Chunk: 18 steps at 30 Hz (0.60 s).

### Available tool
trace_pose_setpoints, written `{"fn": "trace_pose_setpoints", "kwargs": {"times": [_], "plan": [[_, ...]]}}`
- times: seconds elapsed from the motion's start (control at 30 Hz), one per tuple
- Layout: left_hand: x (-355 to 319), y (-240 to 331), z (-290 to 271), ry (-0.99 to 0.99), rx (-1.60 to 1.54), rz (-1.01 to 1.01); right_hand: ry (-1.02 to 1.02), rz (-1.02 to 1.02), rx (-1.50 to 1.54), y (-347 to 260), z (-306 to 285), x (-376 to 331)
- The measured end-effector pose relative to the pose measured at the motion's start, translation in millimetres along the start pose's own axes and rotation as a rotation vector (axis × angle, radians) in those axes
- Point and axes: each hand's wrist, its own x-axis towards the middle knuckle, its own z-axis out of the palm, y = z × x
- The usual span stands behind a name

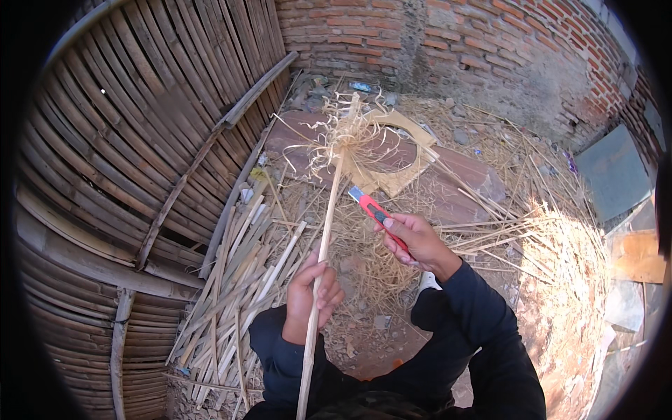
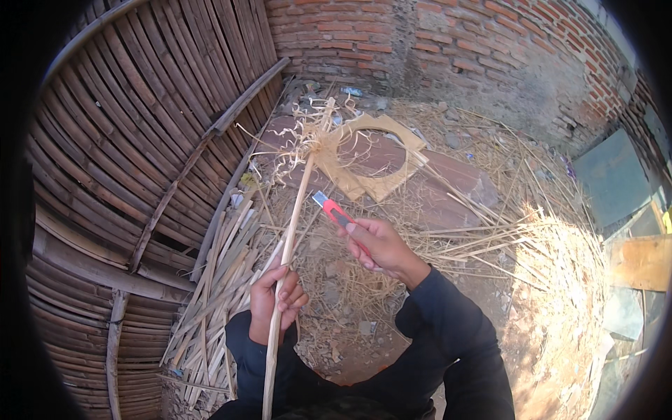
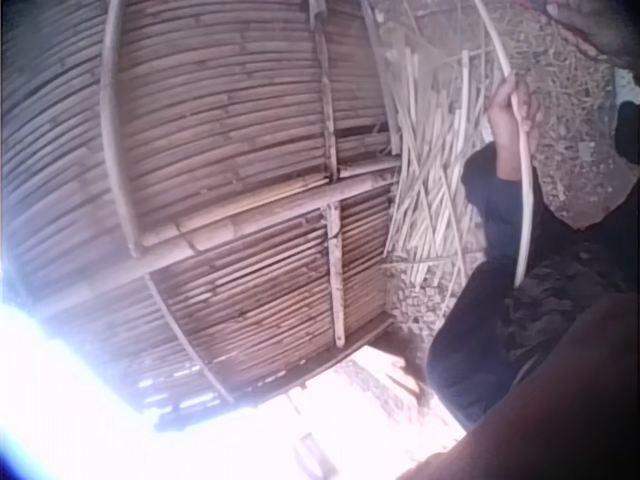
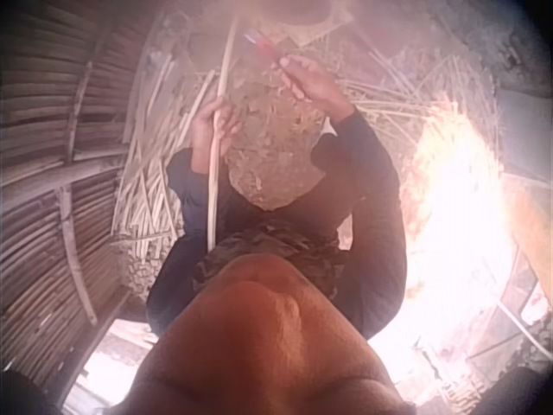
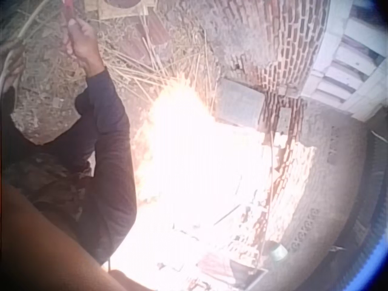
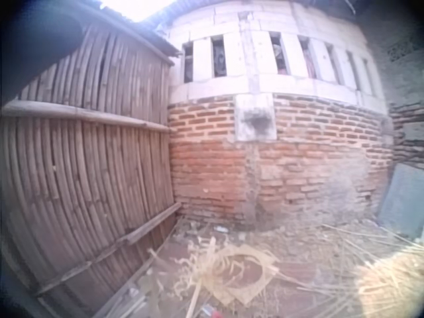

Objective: The person sits on the ground and uses a red utility knife to peel the outer layer off a long bamboo stick. They hold the stick with their left hand and scrape the knife along its length with their right hand, creating thin strips of bamboo shavings that fall to the ground.

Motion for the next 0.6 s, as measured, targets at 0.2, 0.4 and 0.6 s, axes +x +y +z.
{"fn": "trace_pose_setpoints", "kwargs": {"times": [0.2,0.4,0.6], "plan": [[-3.9,3.8,0.4,0.001,-0.001,0.019,0.011,0.022,0.011,-2.0,5.9,2.3],[-3.4,0.3,-1.9,0.003,0.026,-0.005,0.205,-0.559,-0.749,39.3,0.6,24.3],[-5.1,-7.8,3.3,0.043,0.107,-0.033,0.21,-0.408,-1.075,11.1,19.8,17.3]]}}
